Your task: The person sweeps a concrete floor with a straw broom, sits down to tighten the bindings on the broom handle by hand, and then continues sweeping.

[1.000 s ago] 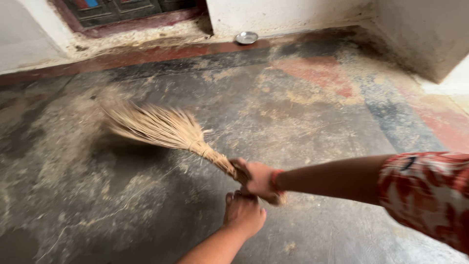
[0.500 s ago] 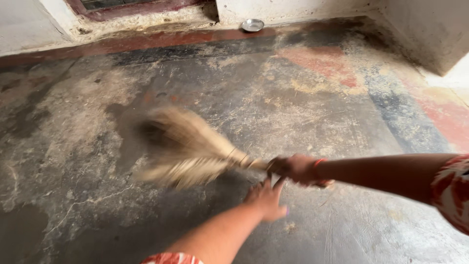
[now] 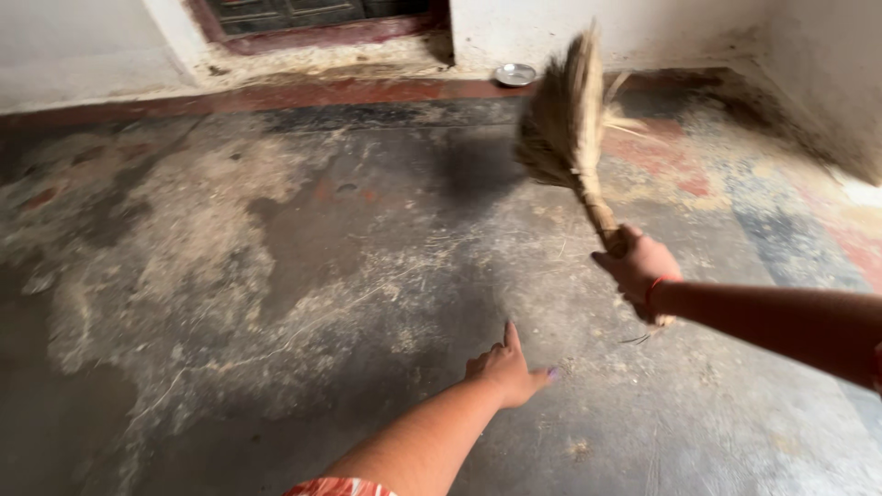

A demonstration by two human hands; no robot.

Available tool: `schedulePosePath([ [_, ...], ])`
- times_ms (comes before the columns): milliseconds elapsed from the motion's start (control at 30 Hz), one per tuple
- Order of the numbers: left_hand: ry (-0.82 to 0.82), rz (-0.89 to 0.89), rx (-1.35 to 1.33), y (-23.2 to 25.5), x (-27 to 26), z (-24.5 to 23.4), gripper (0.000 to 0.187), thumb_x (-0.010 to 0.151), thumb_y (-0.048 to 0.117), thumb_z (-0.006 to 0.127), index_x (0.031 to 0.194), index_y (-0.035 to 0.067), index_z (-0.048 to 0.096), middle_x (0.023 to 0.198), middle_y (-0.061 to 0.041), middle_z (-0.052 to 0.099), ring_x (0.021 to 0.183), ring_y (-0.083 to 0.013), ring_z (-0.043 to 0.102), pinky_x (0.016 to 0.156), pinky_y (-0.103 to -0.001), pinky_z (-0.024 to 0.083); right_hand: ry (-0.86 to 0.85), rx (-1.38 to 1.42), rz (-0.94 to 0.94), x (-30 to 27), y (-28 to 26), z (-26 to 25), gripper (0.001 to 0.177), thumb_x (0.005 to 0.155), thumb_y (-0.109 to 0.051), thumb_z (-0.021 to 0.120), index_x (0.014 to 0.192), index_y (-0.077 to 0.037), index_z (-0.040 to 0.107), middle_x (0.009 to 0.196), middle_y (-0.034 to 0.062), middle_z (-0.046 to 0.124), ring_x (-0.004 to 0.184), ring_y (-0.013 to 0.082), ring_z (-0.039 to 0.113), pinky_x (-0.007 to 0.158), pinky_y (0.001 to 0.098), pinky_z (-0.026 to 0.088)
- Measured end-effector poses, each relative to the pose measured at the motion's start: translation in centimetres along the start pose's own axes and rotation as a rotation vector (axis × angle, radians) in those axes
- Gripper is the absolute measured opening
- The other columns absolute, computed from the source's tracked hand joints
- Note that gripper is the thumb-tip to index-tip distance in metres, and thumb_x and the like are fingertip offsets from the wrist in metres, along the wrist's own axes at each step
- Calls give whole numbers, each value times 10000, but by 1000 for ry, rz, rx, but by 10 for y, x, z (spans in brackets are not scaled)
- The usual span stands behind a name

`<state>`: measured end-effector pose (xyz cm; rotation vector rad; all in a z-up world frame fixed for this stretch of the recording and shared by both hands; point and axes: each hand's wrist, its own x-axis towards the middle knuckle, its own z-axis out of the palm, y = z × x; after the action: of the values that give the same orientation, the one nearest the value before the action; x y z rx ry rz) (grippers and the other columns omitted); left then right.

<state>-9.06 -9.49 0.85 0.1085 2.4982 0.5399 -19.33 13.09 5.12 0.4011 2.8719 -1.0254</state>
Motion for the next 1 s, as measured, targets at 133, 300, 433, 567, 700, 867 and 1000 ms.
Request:
schedulePosePath([
  [133, 438, -77, -372, -7, -16, 7, 1076, 889, 742, 396, 1649, 90, 3, 1375, -192, 612, 974, -385, 704, 804, -458, 575, -156, 113, -94, -44, -19, 43, 590, 936, -398, 693, 1443, -131, 551, 801, 141, 719, 595, 206, 642, 536, 374, 537],
  [300, 573, -477, -703, -32, -8, 10, 918, 990, 791, 249, 1389, -11, 452, 1117, -213, 737, 860, -332, 755, 743, -437, 564, -682, -114, -395, -94, -28, 92, 535, 977, -339, 574, 1484, -227, 445, 747, 44, 719, 607, 126, 678, 567, 310, 589],
  [433, 412, -717, -635, -71, -8, 44, 957, 976, 827, 196, 1400, 24, 501, 1011, -167, 806, 867, -304, 782, 746, -420, 565, -925, -337, -421, -109, -50, 114, 509, 1046, -402, 519, 1530, -307, 393, 768, 39, 680, 570, 103, 626, 530, 270, 567],
  [567, 360, -475, -372, -117, -9, 54, 1031, 910, 828, 284, 1622, 99, 133, 1171, -234, 677, 980, -377, 714, 770, -459, 566, -960, -264, -251, -101, -39, 123, 545, 1010, -411, 522, 1538, -361, 397, 770, 37, 671, 517, 118, 562, 469, 268, 536],
  [700, 394, -342, -316, -112, -2, 24, 1068, 890, 823, 287, 1634, 93, 56, 1163, -187, 711, 958, -362, 720, 752, -465, 583, -633, -6, 159, -49, -6, 94, 499, 995, -410, 511, 1488, -340, 471, 780, 66, 671, 513, 146, 512, 445, 298, 494],
  [867, 307, -259, -303, -80, 1, 6, 1060, 904, 816, 258, 1636, 86, 23, 1082, -166, 722, 926, -334, 728, 731, -440, 588, -308, 84, 435, 11, -1, 13, 479, 1055, -543, 473, 1316, -167, 614, 793, 100, 623, 534, 177, 454, 441, 362, 368],
  [1000, 239, -223, -283, -64, 6, 13, 1041, 909, 798, 228, 1643, 89, 20, 1009, -148, 745, 865, -318, 740, 718, -428, 569, -114, 95, 293, 23, -7, -27, 429, 1038, -428, 577, 1236, -50, 615, 775, 118, 631, 563, 207, 576, 465, 361, 493],
])
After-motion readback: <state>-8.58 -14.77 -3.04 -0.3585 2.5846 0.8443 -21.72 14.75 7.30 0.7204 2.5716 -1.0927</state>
